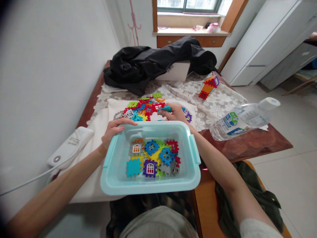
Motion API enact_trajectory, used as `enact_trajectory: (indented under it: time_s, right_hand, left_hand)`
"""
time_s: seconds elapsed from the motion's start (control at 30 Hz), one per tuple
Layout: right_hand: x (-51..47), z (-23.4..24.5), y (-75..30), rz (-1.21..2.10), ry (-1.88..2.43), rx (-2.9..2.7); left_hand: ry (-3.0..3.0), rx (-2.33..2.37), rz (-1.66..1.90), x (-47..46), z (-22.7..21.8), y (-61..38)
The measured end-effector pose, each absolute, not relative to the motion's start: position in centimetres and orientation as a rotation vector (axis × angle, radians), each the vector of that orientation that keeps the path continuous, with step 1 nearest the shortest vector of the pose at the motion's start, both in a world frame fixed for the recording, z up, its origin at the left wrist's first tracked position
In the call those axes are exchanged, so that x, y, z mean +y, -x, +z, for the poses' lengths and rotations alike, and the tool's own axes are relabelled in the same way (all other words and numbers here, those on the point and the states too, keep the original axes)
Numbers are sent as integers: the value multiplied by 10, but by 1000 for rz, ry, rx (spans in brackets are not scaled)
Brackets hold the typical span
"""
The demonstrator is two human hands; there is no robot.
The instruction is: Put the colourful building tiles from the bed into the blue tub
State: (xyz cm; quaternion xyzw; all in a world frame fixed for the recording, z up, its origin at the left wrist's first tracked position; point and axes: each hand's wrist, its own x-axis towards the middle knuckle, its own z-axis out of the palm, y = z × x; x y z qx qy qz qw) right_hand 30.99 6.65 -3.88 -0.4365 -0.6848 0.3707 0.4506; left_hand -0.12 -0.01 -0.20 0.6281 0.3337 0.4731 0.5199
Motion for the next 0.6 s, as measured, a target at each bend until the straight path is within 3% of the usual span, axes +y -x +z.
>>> enact_trajectory:
  time_s: [0.17,0.37,0.47,0.6]
  right_hand:
    - [59,-21,-313,1306,653,-1246]
    - [41,5,-325,1717,344,-1638]
    - [47,-2,-323,1717,375,-1609]
    - [59,-20,-316,1395,690,-1622]
  left_hand:
    - [-1476,741,1148,1,-4,1]
    - [-1511,747,1143,3,-4,1]
    - [-1532,776,1136,2,-3,2]
    - [-1537,787,1137,2,-4,2]
